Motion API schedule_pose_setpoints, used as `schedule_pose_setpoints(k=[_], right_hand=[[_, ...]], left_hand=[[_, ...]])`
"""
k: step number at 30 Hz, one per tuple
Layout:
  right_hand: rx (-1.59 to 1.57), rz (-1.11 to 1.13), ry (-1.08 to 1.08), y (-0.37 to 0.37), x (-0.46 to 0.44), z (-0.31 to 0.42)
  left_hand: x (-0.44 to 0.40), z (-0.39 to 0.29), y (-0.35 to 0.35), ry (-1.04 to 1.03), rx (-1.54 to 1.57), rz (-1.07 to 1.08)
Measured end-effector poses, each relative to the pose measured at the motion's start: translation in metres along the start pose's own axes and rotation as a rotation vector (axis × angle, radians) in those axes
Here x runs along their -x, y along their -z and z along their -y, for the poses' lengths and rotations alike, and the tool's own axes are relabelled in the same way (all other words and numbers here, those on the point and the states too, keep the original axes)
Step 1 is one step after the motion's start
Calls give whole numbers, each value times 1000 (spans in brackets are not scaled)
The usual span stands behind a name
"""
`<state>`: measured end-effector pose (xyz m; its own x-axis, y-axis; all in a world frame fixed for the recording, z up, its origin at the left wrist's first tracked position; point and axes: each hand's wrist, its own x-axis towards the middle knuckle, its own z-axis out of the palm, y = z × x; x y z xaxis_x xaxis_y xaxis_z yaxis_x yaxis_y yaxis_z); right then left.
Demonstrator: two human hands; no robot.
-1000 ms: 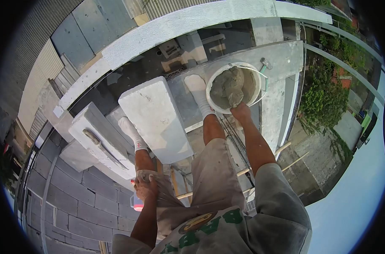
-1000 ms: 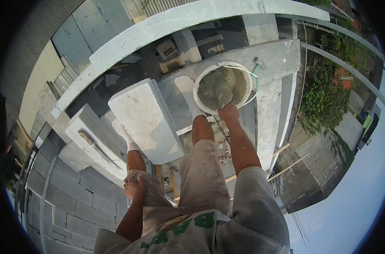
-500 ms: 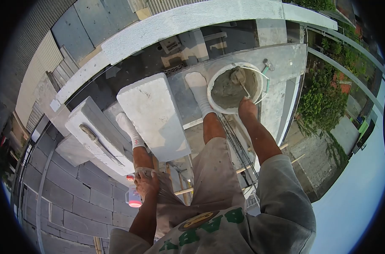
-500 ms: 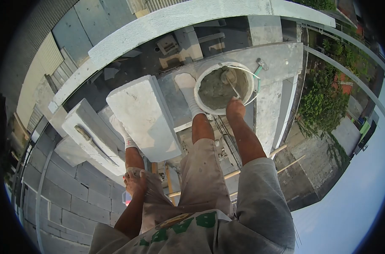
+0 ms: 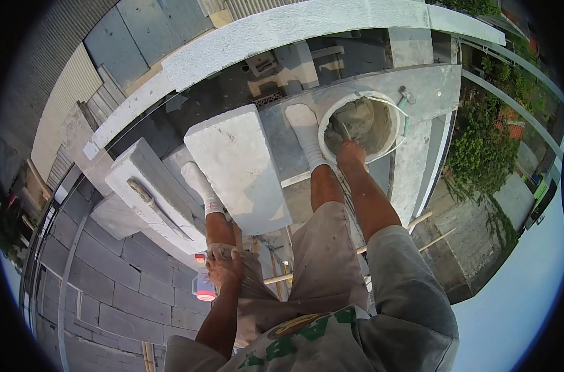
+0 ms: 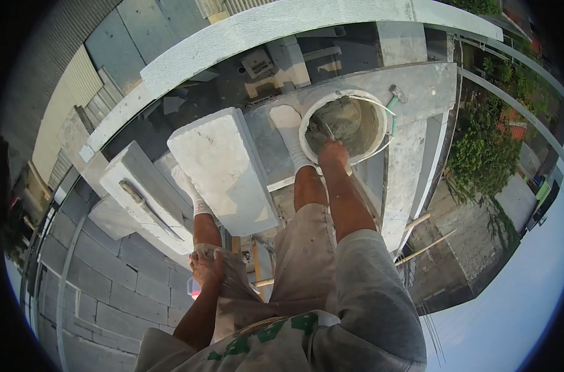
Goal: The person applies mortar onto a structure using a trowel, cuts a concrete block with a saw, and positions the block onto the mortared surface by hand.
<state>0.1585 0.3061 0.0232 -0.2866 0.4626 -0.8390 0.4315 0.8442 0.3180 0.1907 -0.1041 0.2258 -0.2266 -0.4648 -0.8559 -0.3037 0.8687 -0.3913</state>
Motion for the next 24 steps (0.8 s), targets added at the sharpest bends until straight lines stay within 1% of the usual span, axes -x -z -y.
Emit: schedule_pose_setpoints(k=[2,5,8,11,14,17,20,23,24], right_hand=[[-41,7,-83,9,-9,-6],[25,58,42,7,-17,-16],[62,13,173,-6,-19,-31],[-16,49,149,1,-15,-43],[-90,-20,201,12,2,-64],[-191,-21,162,10,15,-85],[-361,-27,163,-4,25,-101],[-617,-82,216,-27,32,-113],[-704,-47,215,-27,38,-114]], left_hand=[[-3,3,-1,-23,3,-1],[-4,5,-1,-17,6,1],[-5,5,0,-28,7,16],[-5,6,-5,-33,3,-6],[-5,7,-10,-51,7,-29],[0,0,-2,-56,9,-11],[-2,-2,-6,-30,-14,-21],[2,-6,-1,-27,1,-23],[2,-6,0,-28,1,-26]])
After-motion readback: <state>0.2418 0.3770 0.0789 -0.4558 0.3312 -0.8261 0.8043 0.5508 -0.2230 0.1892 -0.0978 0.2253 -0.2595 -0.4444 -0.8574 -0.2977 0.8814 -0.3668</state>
